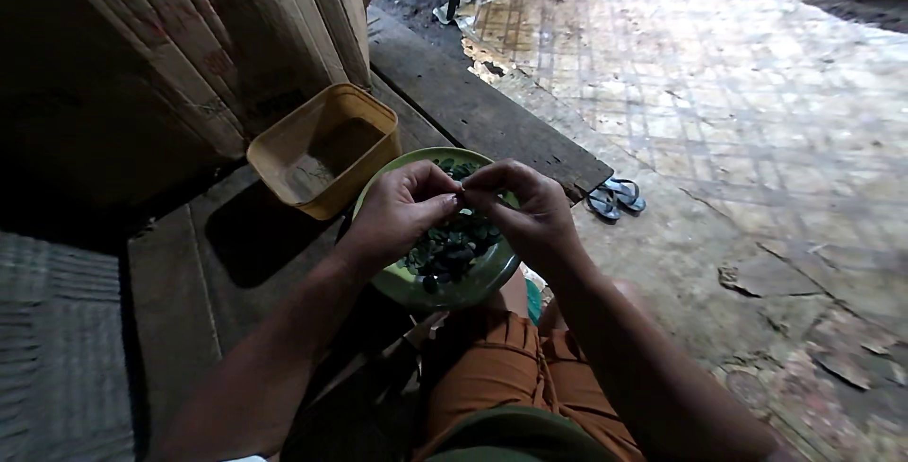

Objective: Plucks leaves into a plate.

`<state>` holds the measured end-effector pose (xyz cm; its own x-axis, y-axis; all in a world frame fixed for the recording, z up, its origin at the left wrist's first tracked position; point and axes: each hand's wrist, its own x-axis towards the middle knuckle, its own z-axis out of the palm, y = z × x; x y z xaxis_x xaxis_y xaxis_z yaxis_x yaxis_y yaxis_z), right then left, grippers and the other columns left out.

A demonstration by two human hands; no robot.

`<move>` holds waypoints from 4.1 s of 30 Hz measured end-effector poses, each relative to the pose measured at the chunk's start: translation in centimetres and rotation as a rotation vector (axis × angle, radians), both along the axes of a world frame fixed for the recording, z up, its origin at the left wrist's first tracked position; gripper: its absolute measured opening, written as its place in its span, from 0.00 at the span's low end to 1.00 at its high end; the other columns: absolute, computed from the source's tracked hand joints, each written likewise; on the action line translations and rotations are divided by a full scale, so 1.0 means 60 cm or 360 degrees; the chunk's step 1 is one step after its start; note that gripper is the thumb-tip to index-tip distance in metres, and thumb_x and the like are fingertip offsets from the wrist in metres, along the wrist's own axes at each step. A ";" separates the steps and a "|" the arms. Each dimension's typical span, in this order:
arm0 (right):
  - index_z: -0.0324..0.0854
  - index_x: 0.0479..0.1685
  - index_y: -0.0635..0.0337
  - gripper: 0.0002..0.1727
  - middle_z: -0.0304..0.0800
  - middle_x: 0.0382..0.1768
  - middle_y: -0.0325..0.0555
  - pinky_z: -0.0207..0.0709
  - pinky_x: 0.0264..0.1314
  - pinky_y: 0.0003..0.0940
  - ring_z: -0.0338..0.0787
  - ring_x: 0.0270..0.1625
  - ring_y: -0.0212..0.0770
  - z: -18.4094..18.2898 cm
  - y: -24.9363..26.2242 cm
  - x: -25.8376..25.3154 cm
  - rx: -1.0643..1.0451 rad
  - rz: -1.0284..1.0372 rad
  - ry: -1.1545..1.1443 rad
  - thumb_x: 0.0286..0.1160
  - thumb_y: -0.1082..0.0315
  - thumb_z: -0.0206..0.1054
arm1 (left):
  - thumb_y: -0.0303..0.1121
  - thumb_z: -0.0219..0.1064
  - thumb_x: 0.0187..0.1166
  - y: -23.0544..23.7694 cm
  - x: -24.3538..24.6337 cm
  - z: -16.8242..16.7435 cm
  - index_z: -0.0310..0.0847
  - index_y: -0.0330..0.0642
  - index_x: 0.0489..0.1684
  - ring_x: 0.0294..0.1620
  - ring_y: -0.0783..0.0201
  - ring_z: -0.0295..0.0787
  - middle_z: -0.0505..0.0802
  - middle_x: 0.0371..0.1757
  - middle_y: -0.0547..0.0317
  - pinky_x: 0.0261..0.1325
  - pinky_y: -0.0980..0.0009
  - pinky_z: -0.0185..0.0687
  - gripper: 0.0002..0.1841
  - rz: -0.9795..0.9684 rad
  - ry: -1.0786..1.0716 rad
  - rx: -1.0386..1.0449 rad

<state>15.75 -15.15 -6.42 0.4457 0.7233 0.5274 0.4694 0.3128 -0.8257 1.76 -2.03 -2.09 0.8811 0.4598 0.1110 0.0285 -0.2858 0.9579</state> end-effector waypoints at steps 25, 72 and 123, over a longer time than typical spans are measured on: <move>0.87 0.49 0.60 0.08 0.92 0.43 0.36 0.86 0.52 0.25 0.90 0.46 0.26 0.000 0.007 0.003 -0.0064 -0.0008 0.0084 0.74 0.73 0.71 | 0.32 0.71 0.80 0.004 -0.008 -0.006 0.90 0.46 0.41 0.33 0.82 0.86 0.93 0.34 0.70 0.40 0.83 0.83 0.03 0.0191 0.0005 0.0907; 0.90 0.59 0.52 0.15 0.92 0.55 0.38 0.82 0.62 0.34 0.88 0.57 0.30 0.012 -0.034 0.007 -0.0332 -0.0170 -0.0122 0.85 0.60 0.62 | 0.35 0.72 0.77 0.048 -0.026 0.032 0.88 0.48 0.41 0.47 0.75 0.87 0.90 0.48 0.66 0.49 0.76 0.84 0.03 0.0040 0.0140 0.0612; 0.89 0.44 0.54 0.06 0.90 0.36 0.31 0.81 0.43 0.24 0.87 0.38 0.22 0.029 -0.021 0.009 -0.0413 0.0035 -0.0047 0.81 0.64 0.68 | 0.21 0.66 0.80 0.004 -0.004 0.004 0.83 0.40 0.48 0.37 0.73 0.87 0.90 0.39 0.61 0.43 0.78 0.86 0.06 -0.0103 0.0013 -0.0337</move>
